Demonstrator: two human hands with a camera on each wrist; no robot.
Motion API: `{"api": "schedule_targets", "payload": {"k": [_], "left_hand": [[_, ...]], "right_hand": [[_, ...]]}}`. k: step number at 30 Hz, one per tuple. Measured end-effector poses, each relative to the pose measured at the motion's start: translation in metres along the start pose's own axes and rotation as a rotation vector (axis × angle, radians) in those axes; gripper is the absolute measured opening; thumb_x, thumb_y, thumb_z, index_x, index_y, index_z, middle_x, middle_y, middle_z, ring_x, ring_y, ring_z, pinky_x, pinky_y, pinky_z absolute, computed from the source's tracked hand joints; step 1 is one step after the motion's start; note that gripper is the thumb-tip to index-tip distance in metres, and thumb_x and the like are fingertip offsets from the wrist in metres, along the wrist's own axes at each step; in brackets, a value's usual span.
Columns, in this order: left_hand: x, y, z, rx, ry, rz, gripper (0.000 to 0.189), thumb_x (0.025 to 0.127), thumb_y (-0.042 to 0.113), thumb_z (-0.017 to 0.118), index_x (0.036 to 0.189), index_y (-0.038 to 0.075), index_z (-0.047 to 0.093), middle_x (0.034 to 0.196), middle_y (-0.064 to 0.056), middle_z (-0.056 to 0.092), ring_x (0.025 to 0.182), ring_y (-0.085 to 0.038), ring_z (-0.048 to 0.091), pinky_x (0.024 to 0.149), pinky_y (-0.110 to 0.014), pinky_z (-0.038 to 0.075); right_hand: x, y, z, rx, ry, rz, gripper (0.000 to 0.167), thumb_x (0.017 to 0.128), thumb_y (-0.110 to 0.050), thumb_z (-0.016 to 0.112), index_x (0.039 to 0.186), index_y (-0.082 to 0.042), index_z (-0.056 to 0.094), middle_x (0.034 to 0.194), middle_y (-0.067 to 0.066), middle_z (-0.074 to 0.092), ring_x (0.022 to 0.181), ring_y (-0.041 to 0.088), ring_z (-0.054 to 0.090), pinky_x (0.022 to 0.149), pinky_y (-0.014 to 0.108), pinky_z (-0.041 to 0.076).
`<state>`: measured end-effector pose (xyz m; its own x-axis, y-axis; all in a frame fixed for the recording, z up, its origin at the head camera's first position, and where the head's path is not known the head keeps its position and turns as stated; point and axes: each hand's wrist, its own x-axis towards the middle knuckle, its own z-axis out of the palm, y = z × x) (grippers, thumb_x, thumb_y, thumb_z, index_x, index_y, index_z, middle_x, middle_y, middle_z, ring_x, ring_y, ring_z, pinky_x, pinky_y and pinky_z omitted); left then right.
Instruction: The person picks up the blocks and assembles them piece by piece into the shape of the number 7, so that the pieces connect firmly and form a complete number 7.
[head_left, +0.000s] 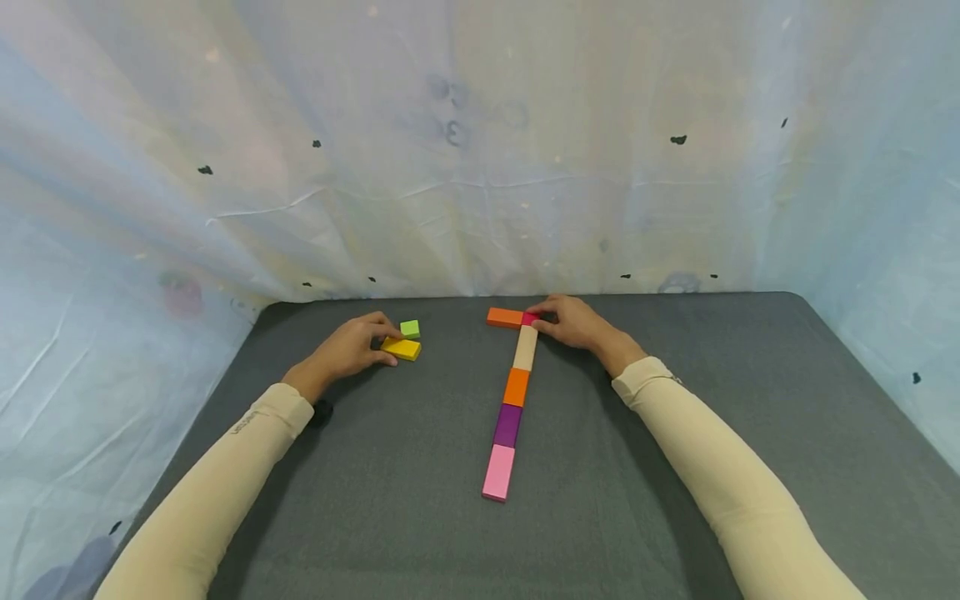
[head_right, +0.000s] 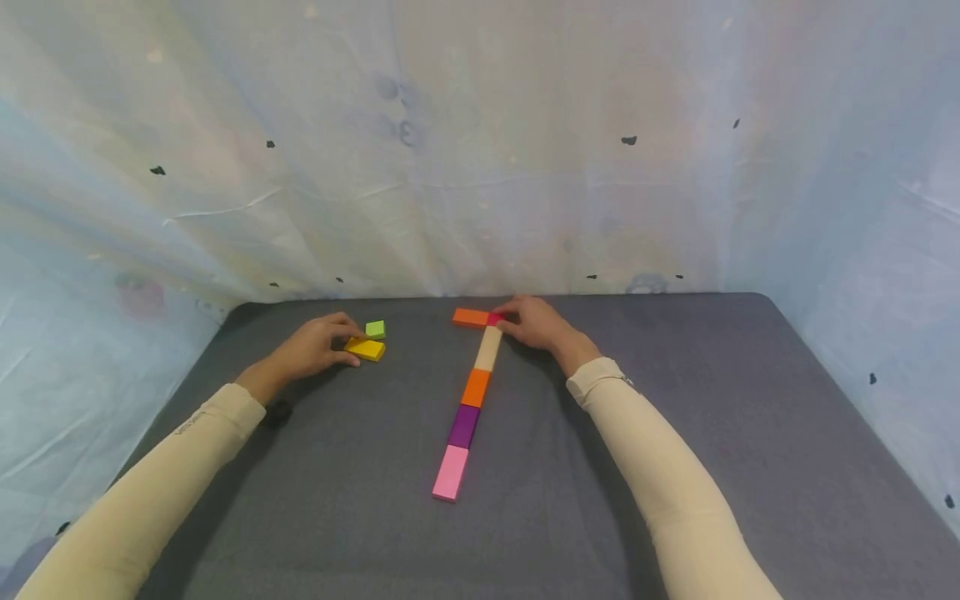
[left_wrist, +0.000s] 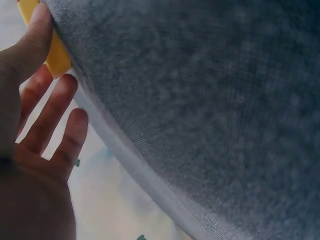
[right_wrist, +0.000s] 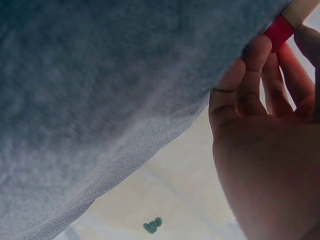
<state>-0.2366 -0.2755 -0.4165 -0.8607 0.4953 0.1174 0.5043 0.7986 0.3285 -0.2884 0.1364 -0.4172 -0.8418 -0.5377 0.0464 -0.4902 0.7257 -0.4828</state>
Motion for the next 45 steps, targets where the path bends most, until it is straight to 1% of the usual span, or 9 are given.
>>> {"api": "schedule_targets", "payload": {"k": [7, 11, 15, 18, 23, 31, 37, 45], "left_hand": [[-0.0015, -0.0017, 0.0030, 0.025, 0.018, 0.034, 0.037, 0.087, 0.021, 0.077, 0.122, 0.012, 0.070, 0.114, -0.004, 0.059, 0.100, -0.021, 0.062, 0.088, -0.042, 0.052], [-0.0043, -0.0005, 0.0025, 0.050, 0.032, 0.021, 0.036, 0.087, 0.021, 0.077, 0.121, 0.011, 0.070, 0.113, -0.004, 0.058, 0.100, -0.021, 0.061, 0.088, -0.042, 0.052], [-0.0072, 0.0026, 0.0027, 0.056, 0.025, 0.012, 0.034, 0.089, 0.020, 0.076, 0.121, 0.010, 0.069, 0.116, -0.005, 0.058, 0.103, -0.023, 0.062, 0.090, -0.045, 0.052], [-0.0064, 0.0043, 0.0036, 0.060, 0.017, 0.009, 0.035, 0.090, 0.022, 0.074, 0.123, 0.011, 0.068, 0.119, -0.006, 0.059, 0.106, -0.024, 0.063, 0.092, -0.045, 0.052], [-0.0035, 0.0044, 0.0044, 0.062, 0.021, 0.004, 0.036, 0.089, 0.022, 0.075, 0.124, 0.012, 0.068, 0.119, -0.005, 0.061, 0.107, -0.023, 0.063, 0.093, -0.045, 0.052], [-0.0043, 0.0043, 0.0040, 0.041, 0.016, 0.013, 0.038, 0.089, 0.022, 0.075, 0.125, 0.011, 0.068, 0.117, -0.006, 0.062, 0.105, -0.023, 0.063, 0.092, -0.044, 0.052], [-0.0038, 0.0052, 0.0036, 0.049, 0.014, 0.025, 0.037, 0.091, 0.022, 0.073, 0.126, 0.010, 0.068, 0.117, -0.007, 0.061, 0.105, -0.023, 0.062, 0.092, -0.044, 0.052], [-0.0028, 0.0044, 0.0027, 0.070, 0.015, 0.019, 0.037, 0.092, 0.021, 0.072, 0.127, 0.011, 0.067, 0.122, -0.007, 0.063, 0.111, -0.025, 0.062, 0.097, -0.046, 0.050]], "right_hand": [[0.0021, -0.0015, 0.0000, -0.009, 0.004, -0.007, 0.039, 0.102, -0.027, 0.058, 0.137, -0.010, 0.062, 0.126, 0.016, 0.060, 0.095, 0.027, 0.058, 0.088, 0.045, 0.048], [0.0041, -0.0017, 0.0013, -0.015, 0.011, -0.023, 0.039, 0.101, -0.028, 0.058, 0.136, -0.010, 0.062, 0.126, 0.016, 0.060, 0.098, 0.029, 0.059, 0.091, 0.046, 0.048], [0.0035, -0.0013, 0.0029, -0.014, 0.004, -0.020, 0.040, 0.101, -0.028, 0.058, 0.137, -0.009, 0.061, 0.127, 0.017, 0.060, 0.098, 0.029, 0.059, 0.091, 0.046, 0.048], [0.0021, -0.0005, 0.0027, -0.007, -0.001, -0.004, 0.040, 0.102, -0.027, 0.058, 0.137, -0.009, 0.061, 0.128, 0.018, 0.059, 0.099, 0.029, 0.059, 0.090, 0.047, 0.048], [0.0013, 0.0003, 0.0009, 0.001, -0.004, 0.014, 0.040, 0.102, -0.028, 0.058, 0.138, -0.011, 0.060, 0.133, 0.018, 0.058, 0.103, 0.030, 0.059, 0.092, 0.047, 0.048], [0.0015, 0.0013, -0.0001, -0.002, -0.004, 0.013, 0.040, 0.102, -0.028, 0.058, 0.138, -0.010, 0.061, 0.131, 0.017, 0.059, 0.103, 0.030, 0.060, 0.093, 0.048, 0.048], [0.0039, 0.0048, -0.0003, -0.002, -0.004, 0.029, 0.040, 0.102, -0.030, 0.057, 0.138, -0.011, 0.061, 0.133, 0.017, 0.058, 0.109, 0.031, 0.059, 0.099, 0.049, 0.046], [0.0042, 0.0041, -0.0016, -0.006, -0.004, 0.021, 0.040, 0.102, -0.029, 0.057, 0.138, -0.011, 0.061, 0.131, 0.017, 0.059, 0.102, 0.029, 0.059, 0.094, 0.047, 0.048]]}}
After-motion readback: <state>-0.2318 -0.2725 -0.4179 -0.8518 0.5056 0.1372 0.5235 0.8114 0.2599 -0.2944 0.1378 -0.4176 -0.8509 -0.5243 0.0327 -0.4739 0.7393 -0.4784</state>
